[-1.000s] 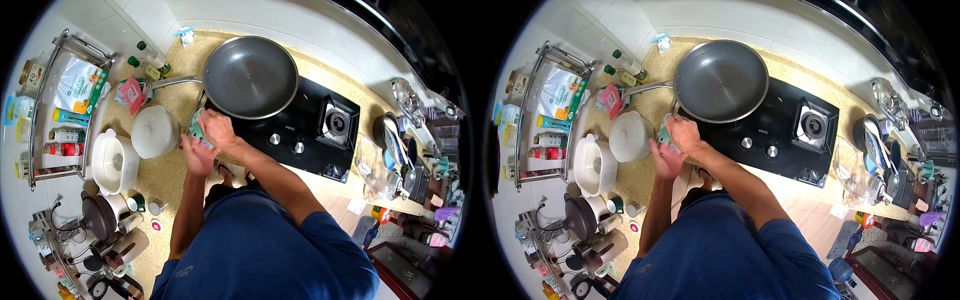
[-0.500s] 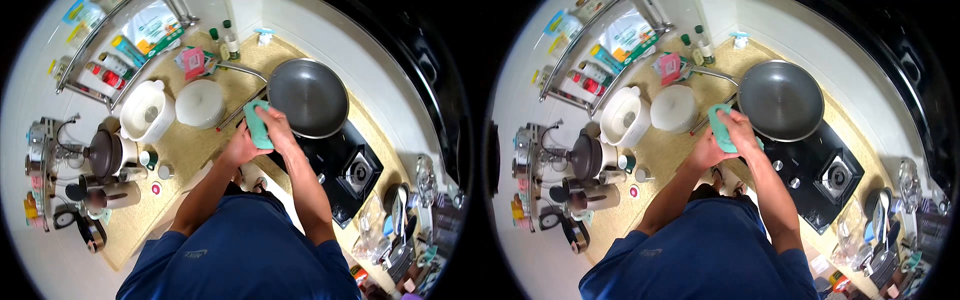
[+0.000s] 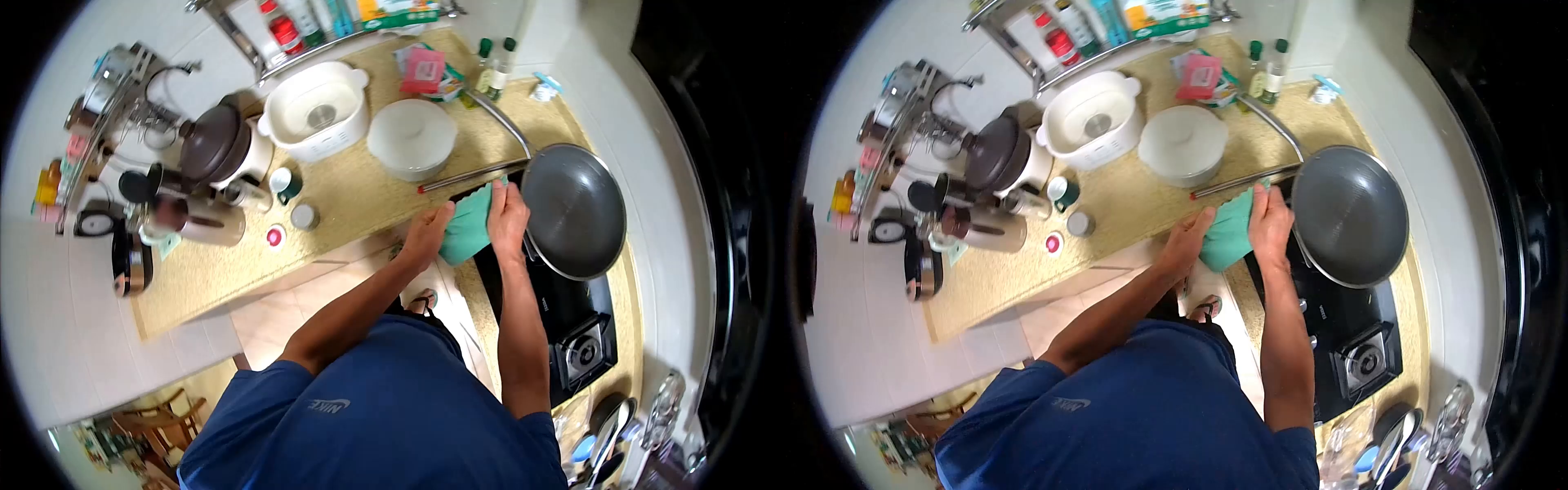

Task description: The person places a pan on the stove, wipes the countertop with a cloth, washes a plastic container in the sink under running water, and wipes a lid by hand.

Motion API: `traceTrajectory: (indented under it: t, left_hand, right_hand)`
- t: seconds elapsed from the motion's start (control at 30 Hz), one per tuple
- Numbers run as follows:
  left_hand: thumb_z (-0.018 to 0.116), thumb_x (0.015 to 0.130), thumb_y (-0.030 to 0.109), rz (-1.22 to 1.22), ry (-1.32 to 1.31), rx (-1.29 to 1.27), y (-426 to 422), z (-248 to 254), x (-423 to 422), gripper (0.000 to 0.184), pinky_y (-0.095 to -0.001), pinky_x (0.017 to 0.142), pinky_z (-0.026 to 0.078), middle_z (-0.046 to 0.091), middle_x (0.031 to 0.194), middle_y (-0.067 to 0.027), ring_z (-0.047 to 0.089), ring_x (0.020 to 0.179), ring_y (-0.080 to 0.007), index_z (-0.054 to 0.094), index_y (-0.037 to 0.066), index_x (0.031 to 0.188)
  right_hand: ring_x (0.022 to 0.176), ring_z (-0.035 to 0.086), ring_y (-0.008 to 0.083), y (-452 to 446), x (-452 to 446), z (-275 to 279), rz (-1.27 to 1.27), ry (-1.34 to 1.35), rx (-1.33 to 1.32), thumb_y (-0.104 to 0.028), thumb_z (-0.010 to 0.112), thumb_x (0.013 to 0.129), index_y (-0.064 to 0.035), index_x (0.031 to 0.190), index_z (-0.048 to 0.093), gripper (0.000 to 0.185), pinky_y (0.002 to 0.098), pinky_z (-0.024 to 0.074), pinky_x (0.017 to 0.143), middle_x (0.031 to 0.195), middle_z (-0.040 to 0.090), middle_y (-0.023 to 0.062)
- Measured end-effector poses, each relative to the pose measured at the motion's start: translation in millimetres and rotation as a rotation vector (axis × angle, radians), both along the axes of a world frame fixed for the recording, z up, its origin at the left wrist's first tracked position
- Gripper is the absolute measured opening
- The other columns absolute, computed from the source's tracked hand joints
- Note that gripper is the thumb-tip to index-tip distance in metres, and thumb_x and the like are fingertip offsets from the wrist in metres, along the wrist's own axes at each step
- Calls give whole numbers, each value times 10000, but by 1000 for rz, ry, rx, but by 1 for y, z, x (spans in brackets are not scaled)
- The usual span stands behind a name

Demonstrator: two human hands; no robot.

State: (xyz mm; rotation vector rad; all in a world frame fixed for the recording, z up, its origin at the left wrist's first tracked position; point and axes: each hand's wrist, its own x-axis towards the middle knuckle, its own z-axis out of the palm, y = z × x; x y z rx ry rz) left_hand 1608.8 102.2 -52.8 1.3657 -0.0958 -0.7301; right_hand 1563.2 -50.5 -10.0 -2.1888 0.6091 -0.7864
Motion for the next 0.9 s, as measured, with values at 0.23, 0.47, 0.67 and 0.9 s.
traceTrajectory:
  t: [0.23, 0.47, 0.67, 0.9]
  left_hand:
    - [613, 924, 340, -38, -702, 140, 9, 25, -1, 285, -339, 643, 509, 644, 745, -80, 618, 664, -171, 685, 78, 839]
    - [624, 863, 373, -443, -1153, 485, 43, 31, 3, 295, -501, 632, 508, 655, 731, -157, 656, 695, -367, 708, 99, 795]
    - [544, 951, 300, 2, -540, 301, 135, -19, 98, 305, -378, 674, 502, 661, 766, -133, 625, 673, -290, 659, 18, 927]
    - [485, 1010, 373, 19, 665, -397, 168, -20, 123, 408, -315, 886, 470, 613, 1129, -77, 593, 986, -194, 542, 46, 1246]
  right_hand:
    - [888, 635, 344, 28, 15, -109, 366, -15, 107, -196, 623, 876, -57, 1129, 582, 291, 430, 526, 759, 964, 632, 148]
    - [1005, 636, 319, 98, 50, -146, 546, 533, 262, -190, 558, 897, -61, 1091, 578, 234, 433, 523, 810, 1145, 618, 152]
    - [1102, 575, 202, 165, 55, -58, 443, 406, 893, -267, 505, 982, -78, 1226, 565, 315, 348, 477, 914, 1178, 598, 98]
    - [953, 612, 166, 230, 107, -71, 151, -124, 1446, -375, 479, 1010, -18, 1241, 551, 431, 299, 508, 811, 1079, 623, 78]
